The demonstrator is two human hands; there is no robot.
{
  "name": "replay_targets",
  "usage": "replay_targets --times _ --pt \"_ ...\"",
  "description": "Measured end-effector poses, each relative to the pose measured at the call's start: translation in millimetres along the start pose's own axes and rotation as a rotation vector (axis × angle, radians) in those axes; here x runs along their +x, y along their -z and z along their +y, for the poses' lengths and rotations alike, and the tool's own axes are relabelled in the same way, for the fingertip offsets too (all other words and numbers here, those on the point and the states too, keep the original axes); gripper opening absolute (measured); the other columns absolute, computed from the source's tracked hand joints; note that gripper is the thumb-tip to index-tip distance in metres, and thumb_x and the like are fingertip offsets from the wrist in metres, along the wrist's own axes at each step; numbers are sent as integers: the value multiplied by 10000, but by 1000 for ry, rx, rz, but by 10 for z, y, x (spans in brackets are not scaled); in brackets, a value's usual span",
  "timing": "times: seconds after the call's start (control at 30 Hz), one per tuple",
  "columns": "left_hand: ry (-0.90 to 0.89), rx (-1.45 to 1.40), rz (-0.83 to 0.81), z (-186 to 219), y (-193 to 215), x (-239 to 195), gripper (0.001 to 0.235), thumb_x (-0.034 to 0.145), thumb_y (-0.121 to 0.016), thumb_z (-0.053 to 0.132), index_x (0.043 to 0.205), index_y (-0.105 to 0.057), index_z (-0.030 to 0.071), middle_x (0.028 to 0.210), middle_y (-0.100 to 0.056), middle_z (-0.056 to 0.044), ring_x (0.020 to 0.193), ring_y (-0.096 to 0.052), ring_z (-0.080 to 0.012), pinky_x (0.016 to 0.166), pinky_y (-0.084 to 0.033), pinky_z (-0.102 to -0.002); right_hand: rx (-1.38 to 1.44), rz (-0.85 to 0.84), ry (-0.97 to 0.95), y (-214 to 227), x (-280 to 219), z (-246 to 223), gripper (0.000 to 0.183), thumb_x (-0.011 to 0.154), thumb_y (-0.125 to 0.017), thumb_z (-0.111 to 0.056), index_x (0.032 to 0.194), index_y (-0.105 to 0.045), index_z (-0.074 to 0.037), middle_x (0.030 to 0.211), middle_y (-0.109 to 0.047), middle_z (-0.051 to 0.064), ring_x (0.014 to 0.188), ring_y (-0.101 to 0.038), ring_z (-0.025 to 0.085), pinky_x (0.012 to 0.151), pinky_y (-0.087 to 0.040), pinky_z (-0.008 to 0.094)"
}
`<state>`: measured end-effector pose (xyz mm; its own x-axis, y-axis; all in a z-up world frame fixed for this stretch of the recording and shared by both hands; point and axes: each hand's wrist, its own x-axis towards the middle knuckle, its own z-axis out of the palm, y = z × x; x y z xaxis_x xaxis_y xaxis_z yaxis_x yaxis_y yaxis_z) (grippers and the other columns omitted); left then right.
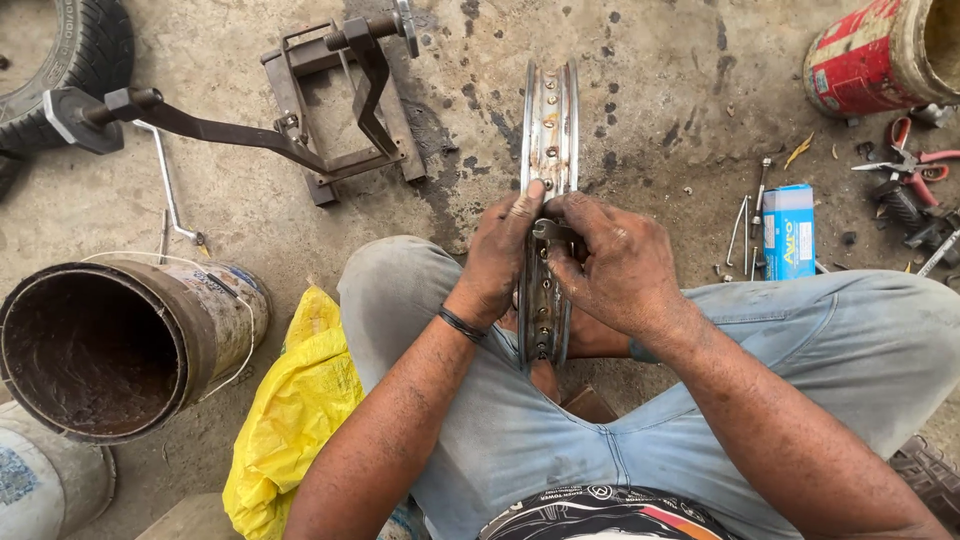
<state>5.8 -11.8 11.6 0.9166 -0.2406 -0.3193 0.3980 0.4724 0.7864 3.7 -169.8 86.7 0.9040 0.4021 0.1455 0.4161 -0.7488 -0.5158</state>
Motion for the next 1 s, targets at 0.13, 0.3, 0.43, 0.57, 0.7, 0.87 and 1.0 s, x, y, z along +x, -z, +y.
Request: replay_targets --times 0.13,0.3,0.43,0.57,0.7,0.87,1.0 --pt "-29 -45 -15 -119 10 -35 560 980 -618 543 1148 -655 11 967 -694 -56 878 -674 -122 780 -585 -281 -37 -66 -64 44 59 0 211 875 -788 -169 993 -634 -86 742 -730 43 679 -748 209 606 -584 379" --pt "-154 -36 23 -160 0 -5 579 1014 -624 543 1185 -654 -9 998 -681 -63 890 -649 -107 786 -566 -270 13 -21 12 58 61 27 265 820 -799 -140 1019 -628 -99 764 -733 46 685 -756 203 612 -598 364" --pt "-123 33 77 -170 -11 -6 603 986 -607 568 1183 -661 1 967 -679 -53 879 -658 -104 776 -582 -273 56 -20 -30 26 41 33 228 853 -790 -129 1003 -625 -82 763 -731 32 677 -757 179 604 -602 342" --pt "-136 14 51 -150 -13 -35 609 990 -618 570 1180 -666 -6 985 -667 -49 908 -651 -104 811 -576 -272 11 22 31 11 26 24 205 821 -809 -118 935 -642 -84 778 -725 51 693 -741 189 618 -593 349" --pt "-116 19 60 -114 2 -38 610 987 -621 573 1159 -672 -11 968 -679 -66 893 -660 -116 801 -581 -275 22 24 60 0 74 -3 228 805 -799 -116 982 -659 -87 813 -736 45 710 -746 175 626 -601 341" --pt "-119 -15 52 -146 13 -35 600 980 -618 578 1169 -663 10 972 -670 -62 899 -656 -113 797 -580 -270 9 -34 -46 -20 59 5 198 833 -795 -116 965 -652 -83 770 -732 37 685 -747 169 617 -605 340" --pt "-115 -34 36 -180 32 -23 601 980 -610 583 1148 -659 7 958 -671 -62 881 -658 -121 782 -585 -279 -10 -35 -44 -50 48 59 193 828 -803 -124 956 -665 -82 762 -731 40 680 -747 172 610 -605 342"
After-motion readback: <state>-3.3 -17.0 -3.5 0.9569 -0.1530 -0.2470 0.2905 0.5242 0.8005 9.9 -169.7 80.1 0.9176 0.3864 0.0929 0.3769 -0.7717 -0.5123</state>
